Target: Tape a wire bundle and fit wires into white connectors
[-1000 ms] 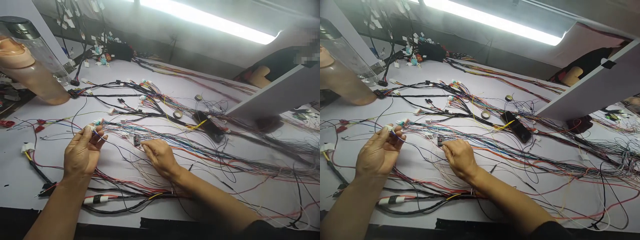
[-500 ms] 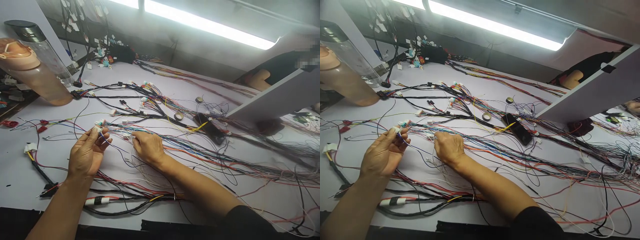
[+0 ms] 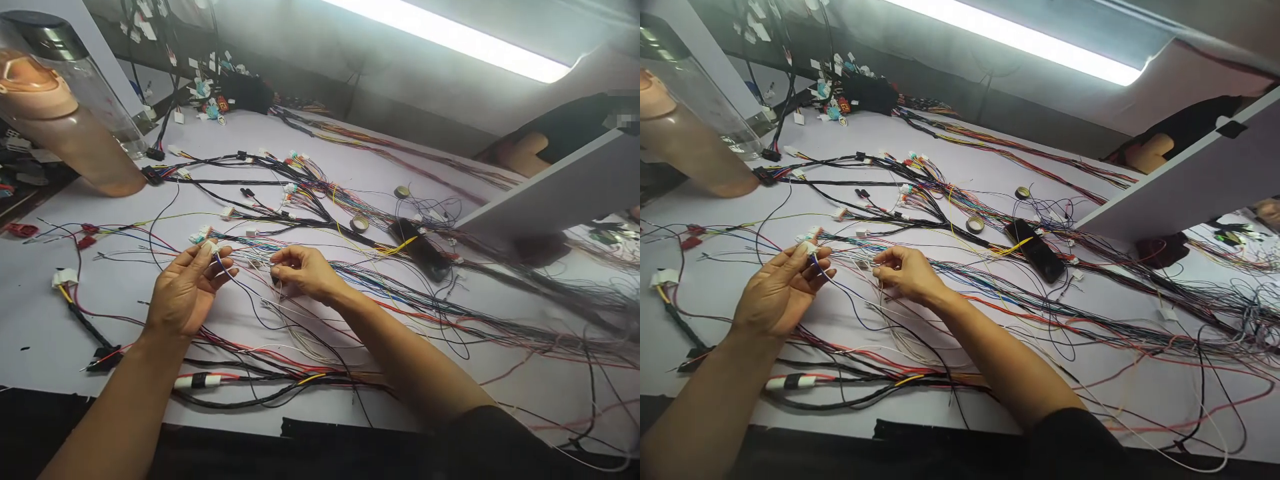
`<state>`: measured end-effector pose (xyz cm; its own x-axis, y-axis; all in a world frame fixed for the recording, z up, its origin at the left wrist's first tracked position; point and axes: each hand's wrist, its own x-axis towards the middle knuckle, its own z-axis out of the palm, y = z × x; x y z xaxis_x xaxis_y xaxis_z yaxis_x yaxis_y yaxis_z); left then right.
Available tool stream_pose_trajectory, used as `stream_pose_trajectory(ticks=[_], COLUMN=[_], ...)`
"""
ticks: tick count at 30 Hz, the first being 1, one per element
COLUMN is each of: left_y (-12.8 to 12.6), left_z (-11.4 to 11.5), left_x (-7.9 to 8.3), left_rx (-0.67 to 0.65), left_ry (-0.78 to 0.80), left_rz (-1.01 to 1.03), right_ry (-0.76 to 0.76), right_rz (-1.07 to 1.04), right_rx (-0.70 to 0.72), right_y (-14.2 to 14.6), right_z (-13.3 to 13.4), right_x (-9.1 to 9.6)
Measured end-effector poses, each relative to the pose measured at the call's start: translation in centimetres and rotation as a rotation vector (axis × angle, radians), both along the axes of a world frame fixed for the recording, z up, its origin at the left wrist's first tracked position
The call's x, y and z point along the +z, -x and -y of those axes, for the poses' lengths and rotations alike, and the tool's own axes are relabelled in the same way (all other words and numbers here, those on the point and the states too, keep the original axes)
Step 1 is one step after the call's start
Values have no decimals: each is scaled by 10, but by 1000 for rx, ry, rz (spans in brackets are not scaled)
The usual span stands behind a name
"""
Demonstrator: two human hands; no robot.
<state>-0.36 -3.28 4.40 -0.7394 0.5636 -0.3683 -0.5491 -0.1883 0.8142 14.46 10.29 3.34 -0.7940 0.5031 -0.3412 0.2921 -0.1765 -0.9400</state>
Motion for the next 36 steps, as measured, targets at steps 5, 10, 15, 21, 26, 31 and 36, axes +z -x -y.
stream_pose_trajectory(ticks=[5, 10, 15, 21, 26, 31, 36], left_y=[1, 5, 3, -3, -1, -1, -3], left_z=[-1, 0, 0, -3, 0, 6, 11], left_x=[3, 2, 0, 1, 0, 0, 3], left_rx=[28, 48, 10, -74, -127, -191, -278], left_ry=[-11, -22, -58, 2, -33, -101, -133], left_rz=[4, 3, -16, 22, 41, 1, -29], right_ry=[147, 262, -187, -519, -105, 14, 66], right_rz=[-57, -164, 52, 22, -286, -304, -331], right_rx=[-56, -60, 62, 154, -4, -101, -69], right_y=[-8, -24, -26, -25, -28, -18, -2], right_z=[-2, -2, -2, -2, 2, 12, 24], right_x=[14, 28, 28, 33, 30, 27, 30])
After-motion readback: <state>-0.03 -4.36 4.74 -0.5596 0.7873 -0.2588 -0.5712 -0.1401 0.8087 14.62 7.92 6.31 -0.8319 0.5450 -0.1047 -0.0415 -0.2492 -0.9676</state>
